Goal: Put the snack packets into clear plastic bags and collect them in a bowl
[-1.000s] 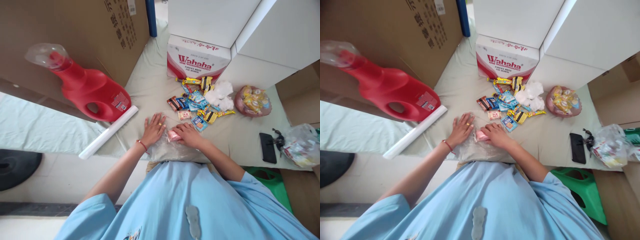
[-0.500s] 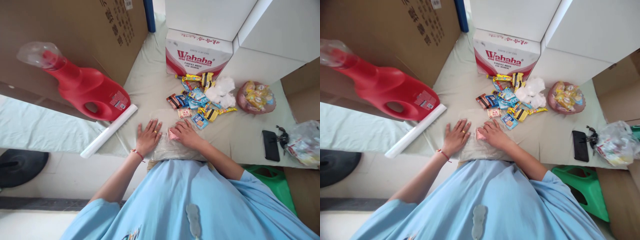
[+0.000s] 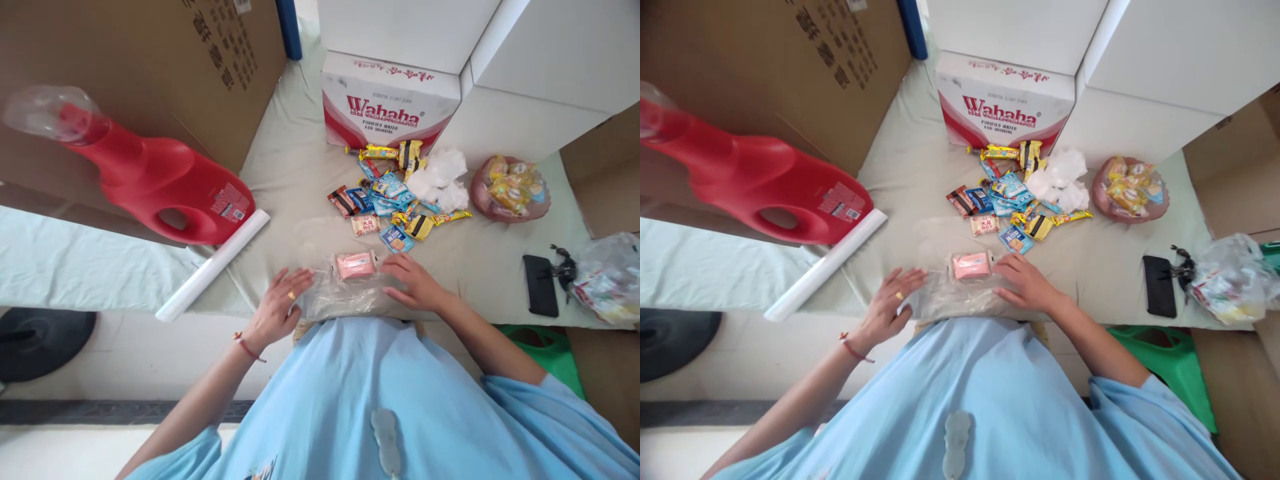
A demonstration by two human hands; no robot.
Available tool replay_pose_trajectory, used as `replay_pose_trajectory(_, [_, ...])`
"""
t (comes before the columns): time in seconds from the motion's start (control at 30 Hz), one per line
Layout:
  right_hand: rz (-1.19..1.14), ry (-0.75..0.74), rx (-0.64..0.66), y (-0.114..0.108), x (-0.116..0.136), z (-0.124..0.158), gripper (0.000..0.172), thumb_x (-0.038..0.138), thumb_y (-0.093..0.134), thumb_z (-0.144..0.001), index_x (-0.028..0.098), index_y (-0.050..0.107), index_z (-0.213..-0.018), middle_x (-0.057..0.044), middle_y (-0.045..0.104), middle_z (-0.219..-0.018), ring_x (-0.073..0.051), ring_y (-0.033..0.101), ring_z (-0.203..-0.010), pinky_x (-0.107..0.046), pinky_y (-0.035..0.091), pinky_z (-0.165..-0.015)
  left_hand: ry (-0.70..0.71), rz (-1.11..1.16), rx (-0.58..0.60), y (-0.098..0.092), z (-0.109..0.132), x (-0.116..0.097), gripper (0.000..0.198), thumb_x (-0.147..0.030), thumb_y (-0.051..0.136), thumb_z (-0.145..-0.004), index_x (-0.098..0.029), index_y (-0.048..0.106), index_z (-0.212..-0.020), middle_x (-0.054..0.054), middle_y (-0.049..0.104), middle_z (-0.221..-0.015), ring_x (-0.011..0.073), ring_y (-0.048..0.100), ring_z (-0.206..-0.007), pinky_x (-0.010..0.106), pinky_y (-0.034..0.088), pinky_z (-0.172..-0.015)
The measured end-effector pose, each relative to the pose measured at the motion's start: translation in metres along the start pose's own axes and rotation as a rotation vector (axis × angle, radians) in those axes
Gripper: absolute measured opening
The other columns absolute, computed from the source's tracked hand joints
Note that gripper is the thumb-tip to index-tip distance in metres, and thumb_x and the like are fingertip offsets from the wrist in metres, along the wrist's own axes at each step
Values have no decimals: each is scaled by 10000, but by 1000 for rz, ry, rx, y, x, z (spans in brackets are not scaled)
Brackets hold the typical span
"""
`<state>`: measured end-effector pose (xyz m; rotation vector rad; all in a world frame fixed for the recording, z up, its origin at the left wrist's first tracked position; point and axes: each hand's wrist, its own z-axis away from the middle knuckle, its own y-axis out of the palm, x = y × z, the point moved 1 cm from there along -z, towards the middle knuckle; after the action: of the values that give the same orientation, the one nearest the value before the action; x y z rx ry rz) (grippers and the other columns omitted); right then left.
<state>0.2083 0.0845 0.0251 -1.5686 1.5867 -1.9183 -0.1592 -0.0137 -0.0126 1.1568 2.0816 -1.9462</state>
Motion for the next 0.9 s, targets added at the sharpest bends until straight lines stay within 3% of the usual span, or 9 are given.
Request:
replay_pose_trajectory(0.1, [-48, -1, 104, 4, -3, 47, 518, 418, 703, -966, 191, 603, -1421, -194, 594, -1420, -321, 530, -1323, -517, 504, -1094, 36, 86, 149, 4, 24, -14, 503, -238, 519, -971, -231, 549, -1473, 146, 544, -1606, 271, 464, -1535, 573, 257, -1312])
replay_pose_trajectory(0.23, [-23, 69, 33, 25, -12, 71, 240, 309, 595, -1026, 223, 736, -1200, -173, 666, -1341, -307, 581, -1256, -526, 514, -1047, -91, 126, 97, 18, 28, -14, 207, -306, 530, -1038, -240, 723, -1072, 115, 690, -1450, 271, 616, -1393, 561, 346, -1263])
replay_pose_trajectory(0.33, [-169, 91, 8, 20, -18, 59, 240, 322, 530, -1060, 235, 753, -1079, -129, 749, -1109, -254, 658, -1052, -440, 542, -942, -217, 235, 29, 12, 14, -6, 274, -366, 491, -1060, -230, 726, -1021, 103, 789, -1237, 252, 713, -1229, 484, 475, -1157])
replay_pose_trajectory(0.47, [-344, 207, -11, -8, -29, 28, 321, 459, 537, -1059, 219, 749, -1072, -80, 748, -936, -203, 687, -875, -329, 536, -823, -429, 285, 48, -14, -18, 6, 385, -512, 465, -1047, -225, 721, -1067, 88, 803, -1077, 240, 750, -996, 349, 576, -876])
replay_pose_trajectory(0.57, [-352, 338, -79, -20, -45, 1, 367, 525, 580, -1009, 202, 754, -1009, -57, 744, -914, -198, 677, -834, -299, 519, -775, -438, 206, 71, -27, -50, 19, 400, -537, 454, -1024, -231, 711, -1004, 67, 786, -990, 240, 718, -929, 351, 552, -872])
replay_pose_trajectory(0.67, [-210, 519, -57, -20, -58, -22, 335, 462, 561, -998, 189, 751, -957, -41, 712, -829, -195, 636, -759, -279, 488, -691, -396, 57, 80, -23, -78, 34, 368, -474, 454, -985, -226, 719, -921, 86, 773, -957, 267, 675, -940, 399, 524, -908])
replay_pose_trajectory(0.8, [267, 670, -87, -19, -42, -38, 262, 298, 553, -997, 181, 767, -1094, -150, 697, -1099, -284, 642, -997, -343, 516, -792, -410, -52, 79, -5, -92, 48, 310, -406, 500, -916, -223, 743, -858, 107, 775, -900, 294, 633, -919, 437, 495, -889])
replay_pose_trajectory(0.9, [314, 483, -152, -12, -13, -50, 337, 243, 494, -1023, 202, 741, -1250, -173, 645, -1245, -309, 607, -1133, -397, 525, -909, -424, -52, 55, 5, -90, 50, 319, -402, 498, -923, -220, 753, -868, 107, 767, -874, 287, 619, -893, 426, 492, -866])
